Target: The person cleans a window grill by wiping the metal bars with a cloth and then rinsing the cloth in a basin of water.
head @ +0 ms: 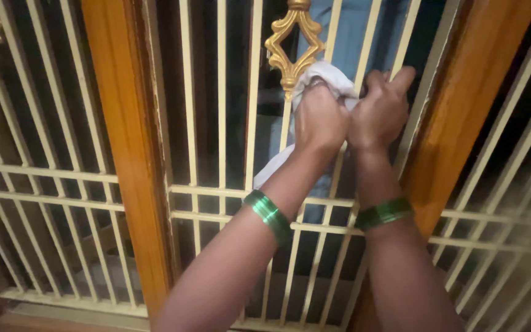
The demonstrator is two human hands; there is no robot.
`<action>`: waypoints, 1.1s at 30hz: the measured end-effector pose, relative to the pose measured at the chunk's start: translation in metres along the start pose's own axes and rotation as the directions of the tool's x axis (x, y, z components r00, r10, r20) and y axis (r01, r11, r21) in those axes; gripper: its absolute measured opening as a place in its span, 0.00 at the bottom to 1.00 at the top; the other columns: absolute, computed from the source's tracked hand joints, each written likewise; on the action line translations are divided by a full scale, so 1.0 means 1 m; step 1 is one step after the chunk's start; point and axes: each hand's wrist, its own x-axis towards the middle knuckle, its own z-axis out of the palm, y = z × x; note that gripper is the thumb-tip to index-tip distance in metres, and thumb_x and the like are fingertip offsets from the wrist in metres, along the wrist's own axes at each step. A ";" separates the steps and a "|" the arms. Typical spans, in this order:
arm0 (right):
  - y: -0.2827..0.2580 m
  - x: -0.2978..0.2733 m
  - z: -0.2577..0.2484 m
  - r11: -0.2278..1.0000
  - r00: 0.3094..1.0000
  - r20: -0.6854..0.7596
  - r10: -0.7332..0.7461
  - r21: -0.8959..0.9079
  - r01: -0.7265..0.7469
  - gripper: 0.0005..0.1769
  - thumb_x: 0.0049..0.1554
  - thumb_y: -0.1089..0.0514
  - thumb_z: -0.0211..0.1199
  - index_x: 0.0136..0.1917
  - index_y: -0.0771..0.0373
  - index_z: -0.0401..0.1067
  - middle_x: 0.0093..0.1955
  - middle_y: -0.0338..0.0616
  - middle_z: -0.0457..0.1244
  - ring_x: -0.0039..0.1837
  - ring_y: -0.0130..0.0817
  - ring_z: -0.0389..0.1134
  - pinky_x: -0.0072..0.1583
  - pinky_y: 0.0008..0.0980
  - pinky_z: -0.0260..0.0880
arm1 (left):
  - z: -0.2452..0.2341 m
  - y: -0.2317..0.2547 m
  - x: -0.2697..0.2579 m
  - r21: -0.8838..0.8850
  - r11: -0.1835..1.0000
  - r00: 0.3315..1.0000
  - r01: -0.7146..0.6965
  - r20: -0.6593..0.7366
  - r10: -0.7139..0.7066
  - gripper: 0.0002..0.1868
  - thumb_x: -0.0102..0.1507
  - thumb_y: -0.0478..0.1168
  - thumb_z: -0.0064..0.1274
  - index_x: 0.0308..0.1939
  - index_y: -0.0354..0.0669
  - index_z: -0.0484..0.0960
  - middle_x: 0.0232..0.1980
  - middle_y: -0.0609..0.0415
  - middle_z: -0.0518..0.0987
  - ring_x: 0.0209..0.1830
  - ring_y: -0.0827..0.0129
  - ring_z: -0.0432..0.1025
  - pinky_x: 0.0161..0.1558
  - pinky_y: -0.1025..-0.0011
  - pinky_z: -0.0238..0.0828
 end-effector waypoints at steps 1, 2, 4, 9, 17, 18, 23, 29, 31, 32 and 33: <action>0.000 0.000 0.001 1.000 1.000 -0.022 -0.005 0.009 0.005 0.25 0.48 0.43 0.80 0.37 0.66 0.73 0.51 0.56 0.57 0.45 0.57 0.69 0.45 0.50 0.71 | 0.003 -0.007 0.004 0.042 0.999 1.000 0.024 -0.001 -0.024 0.11 0.56 0.35 0.55 0.38 0.29 0.81 0.41 0.30 0.81 0.45 0.37 0.76 0.50 0.50 0.73; 0.002 -0.001 0.002 1.000 1.000 -0.026 0.008 0.004 -0.008 0.25 0.48 0.43 0.80 0.37 0.66 0.73 0.51 0.56 0.57 0.45 0.57 0.69 0.45 0.50 0.71 | 0.008 -0.014 0.004 0.087 0.995 0.999 0.042 0.009 -0.043 0.09 0.57 0.35 0.54 0.37 0.30 0.82 0.41 0.30 0.81 0.44 0.38 0.78 0.51 0.52 0.75; 0.005 -0.001 0.004 0.999 0.998 -0.045 -0.039 0.007 0.040 0.08 0.54 0.57 0.70 0.42 0.63 0.76 0.59 0.54 0.58 0.51 0.54 0.70 0.53 0.46 0.75 | 0.016 -0.027 -0.007 0.145 0.989 0.999 0.042 0.028 -0.047 0.10 0.57 0.36 0.55 0.36 0.29 0.81 0.40 0.30 0.81 0.43 0.37 0.78 0.49 0.50 0.75; 0.005 0.000 0.000 0.999 1.000 -0.004 0.000 0.038 0.000 0.14 0.52 0.54 0.73 0.41 0.67 0.75 0.54 0.57 0.57 0.46 0.54 0.70 0.48 0.47 0.73 | 0.007 -0.052 -0.066 0.343 0.927 0.943 0.152 0.230 -0.240 0.08 0.60 0.37 0.53 0.35 0.32 0.81 0.37 0.31 0.82 0.39 0.39 0.78 0.45 0.49 0.76; 0.002 -0.002 0.001 0.996 0.995 -0.051 -0.085 0.034 0.087 0.15 0.51 0.52 0.73 0.43 0.65 0.76 0.56 0.57 0.58 0.48 0.56 0.69 0.49 0.48 0.73 | -0.020 -0.063 -0.127 0.377 0.926 0.951 -0.028 0.296 -0.092 0.06 0.60 0.29 0.46 0.33 0.32 0.79 0.36 0.32 0.80 0.39 0.40 0.78 0.43 0.51 0.77; 0.002 -0.001 0.000 0.999 0.999 -0.014 -0.041 0.018 0.041 0.14 0.52 0.52 0.72 0.41 0.64 0.75 0.55 0.57 0.58 0.48 0.56 0.69 0.49 0.48 0.73 | -0.026 -0.063 -0.134 0.382 0.924 0.952 -0.028 0.291 -0.092 0.06 0.60 0.29 0.46 0.33 0.32 0.79 0.36 0.32 0.80 0.39 0.40 0.78 0.43 0.51 0.77; 0.001 0.001 -0.001 0.999 0.999 -0.037 -0.026 0.037 0.027 0.13 0.52 0.53 0.71 0.42 0.66 0.75 0.56 0.58 0.58 0.48 0.57 0.69 0.50 0.49 0.73 | -0.074 -0.059 -0.184 0.390 0.864 0.815 -0.319 0.578 0.040 0.10 0.58 0.35 0.50 0.34 0.30 0.83 0.46 0.29 0.77 0.57 0.39 0.68 0.59 0.45 0.65; 0.001 -0.002 -0.002 0.998 0.998 -0.051 -0.035 0.042 0.038 0.12 0.51 0.54 0.71 0.41 0.65 0.75 0.54 0.56 0.58 0.48 0.55 0.69 0.50 0.47 0.73 | -0.085 -0.062 -0.164 0.344 0.693 0.726 -0.634 0.573 0.380 0.19 0.60 0.42 0.49 0.44 0.29 0.85 0.54 0.33 0.77 0.64 0.41 0.66 0.76 0.45 0.46; 0.001 0.000 -0.003 0.998 0.999 -0.041 -0.025 0.049 0.027 0.14 0.50 0.53 0.72 0.39 0.65 0.74 0.54 0.56 0.58 0.47 0.55 0.69 0.49 0.48 0.72 | -0.083 -0.053 -0.141 0.347 0.697 0.696 -0.627 0.651 0.303 0.15 0.64 0.40 0.46 0.44 0.33 0.85 0.58 0.40 0.78 0.69 0.49 0.67 0.80 0.45 0.41; 0.001 0.002 -0.003 0.998 0.999 -0.046 -0.030 0.052 0.032 0.14 0.50 0.53 0.72 0.39 0.65 0.74 0.54 0.56 0.58 0.47 0.55 0.69 0.49 0.48 0.72 | -0.082 -0.048 -0.126 0.350 0.695 0.699 -0.628 0.646 0.306 0.15 0.64 0.40 0.46 0.44 0.33 0.85 0.58 0.40 0.78 0.69 0.49 0.67 0.80 0.45 0.41; 0.000 0.002 -0.004 0.999 0.999 -0.033 -0.010 0.053 0.012 0.14 0.51 0.53 0.72 0.38 0.65 0.73 0.53 0.56 0.58 0.47 0.56 0.69 0.49 0.48 0.72 | -0.080 -0.043 -0.108 0.433 0.652 0.705 -0.623 0.671 0.229 0.15 0.63 0.39 0.44 0.44 0.36 0.85 0.58 0.40 0.78 0.69 0.51 0.66 0.79 0.45 0.39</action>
